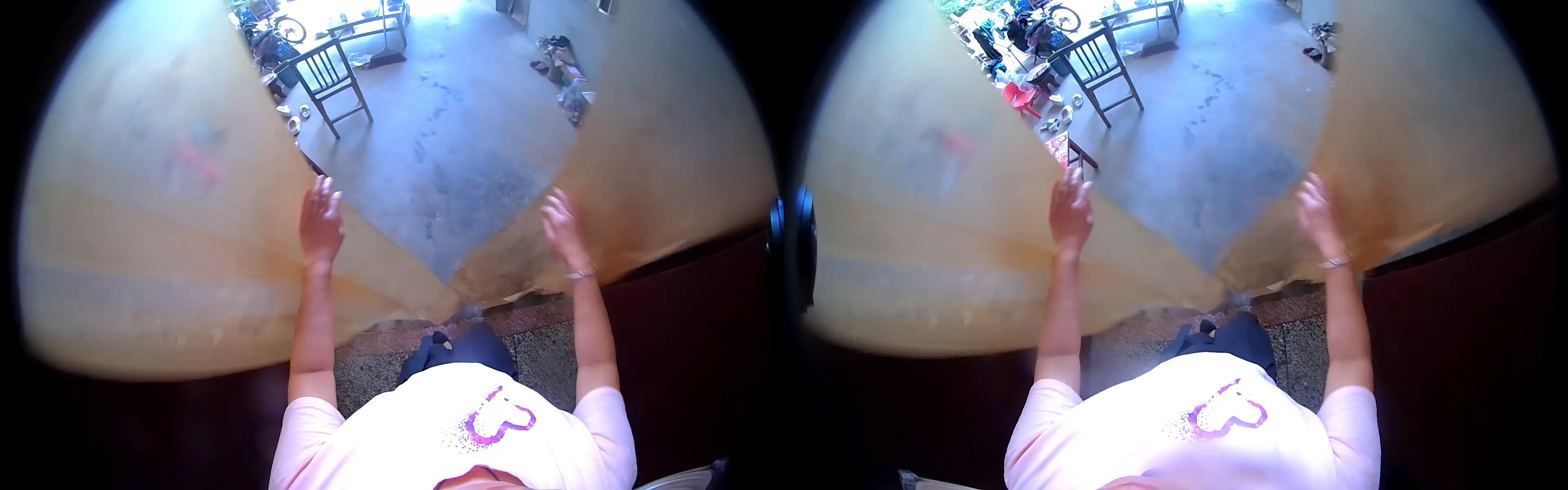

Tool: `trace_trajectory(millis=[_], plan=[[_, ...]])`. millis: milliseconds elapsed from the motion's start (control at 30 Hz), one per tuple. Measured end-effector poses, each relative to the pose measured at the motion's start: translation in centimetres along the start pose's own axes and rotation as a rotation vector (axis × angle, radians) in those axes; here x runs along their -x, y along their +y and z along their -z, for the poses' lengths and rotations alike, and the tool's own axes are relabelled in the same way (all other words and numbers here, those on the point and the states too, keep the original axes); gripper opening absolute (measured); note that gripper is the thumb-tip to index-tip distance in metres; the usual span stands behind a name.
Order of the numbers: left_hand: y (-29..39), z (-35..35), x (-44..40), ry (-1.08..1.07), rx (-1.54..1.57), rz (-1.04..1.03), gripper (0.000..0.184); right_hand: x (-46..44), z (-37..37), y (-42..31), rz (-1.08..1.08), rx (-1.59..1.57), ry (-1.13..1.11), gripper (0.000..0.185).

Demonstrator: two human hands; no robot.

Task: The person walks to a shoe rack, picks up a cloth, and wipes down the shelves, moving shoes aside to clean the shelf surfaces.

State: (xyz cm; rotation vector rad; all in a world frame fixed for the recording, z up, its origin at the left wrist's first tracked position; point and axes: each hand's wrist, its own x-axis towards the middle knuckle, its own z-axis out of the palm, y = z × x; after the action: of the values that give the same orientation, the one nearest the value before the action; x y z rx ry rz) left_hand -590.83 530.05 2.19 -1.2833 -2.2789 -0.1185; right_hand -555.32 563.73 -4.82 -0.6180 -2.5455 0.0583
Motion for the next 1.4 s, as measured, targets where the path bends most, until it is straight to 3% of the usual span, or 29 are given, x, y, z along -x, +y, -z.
trace_trajectory(millis=[200, 400, 500, 633, 700, 733, 767, 800, 833, 867, 967, 1033, 1067, 1133, 1233, 1300, 1400], plan=[[-7.9, -5.9, 1.5, 0.01, -0.291, 0.195, 0.03, 4.7, 3.1, 3.9, -0.285, 0.418, 0.056, 0.012], [-8.8, -14.5, 5.1, -0.253, -0.278, 0.454, 0.026, 2.7, -0.4, 8.8, -0.444, 0.758, 0.111, 0.012], [-5.5, -15.9, 7.2, -0.581, -0.342, 0.656, 0.03, -1.4, -0.9, 12.4, -0.609, 0.811, 0.052, 0.011], [-1.3, -18.6, 7.3, -0.868, -0.2, 1.214, 0.035, -6.6, -2.5, 17.5, -0.703, 0.902, 0.049, 0.009], [-0.2, -21.3, 8.0, -0.975, -0.017, 1.525, 0.04, -8.3, -4.9, 21.7, -0.773, 0.643, -0.18, 0.011], [-0.1, -23.2, 8.2, -0.973, 0.114, 1.69, 0.043, -8.1, -8.4, 25.0, -0.783, 0.212, 0.01, 0.014], [-0.6, -25.7, 9.0, -1.066, 0.268, 1.725, 0.044, -10.2, -10.8, 26.0, -0.923, -0.189, -0.063, 0.015], [-0.6, -29.1, 10.8, -0.99, 0.367, 1.813, 0.043, -12.8, -12.7, 26.7, -1.044, -0.594, -0.157, 0.016], [-0.5, -32.2, 12.2, -0.91, 0.462, 1.9, 0.042, -16.6, -14.2, 25.0, -0.959, -0.435, -0.225, 0.017], [0.4, -34.4, 13.2, -0.661, 0.478, 2.028, 0.039, -18.7, -17.2, 25.6, -0.742, -0.269, -0.301, 0.017], [0.6, -34.4, 4.3, -0.7, 0.723, 2.011, 0.024, -26.3, -24.1, 24.5, -0.507, -0.411, -0.395, 0.018], [-1.0, -37.0, -0.6, -0.811, 0.779, 1.971, 0.023, -30.9, -27.5, 22.8, -0.667, -0.836, -0.575, 0.019], [-2.3, -39.2, -2.6, -0.888, 0.807, 1.932, 0.027, -32.5, -29.3, 22.5, -0.651, -0.837, -0.588, 0.019], [-3.9, -43.9, -6.7, -0.762, 0.848, 1.846, 0.02, -34.3, -32.3, 22.7, -0.781, -1.072, -0.608, 0.019], [-6.6, -52.2, -13.4, -0.846, 0.933, 1.536, 0.022, -30.1, -38.7, 28.2, -0.785, -0.839, -0.683, 0.017], [-7.2, -55.5, -19.8, -0.753, 0.916, 1.379, 0.024, -29.5, -38.8, 28.6, -1.037, -0.789, -0.808, 0.016], [-7.4, -56.3, -31.2, -0.685, 0.94, 1.223, 0.029, -27.3, -39.8, 30.7, -1.199, -0.841, -0.913, 0.016]])
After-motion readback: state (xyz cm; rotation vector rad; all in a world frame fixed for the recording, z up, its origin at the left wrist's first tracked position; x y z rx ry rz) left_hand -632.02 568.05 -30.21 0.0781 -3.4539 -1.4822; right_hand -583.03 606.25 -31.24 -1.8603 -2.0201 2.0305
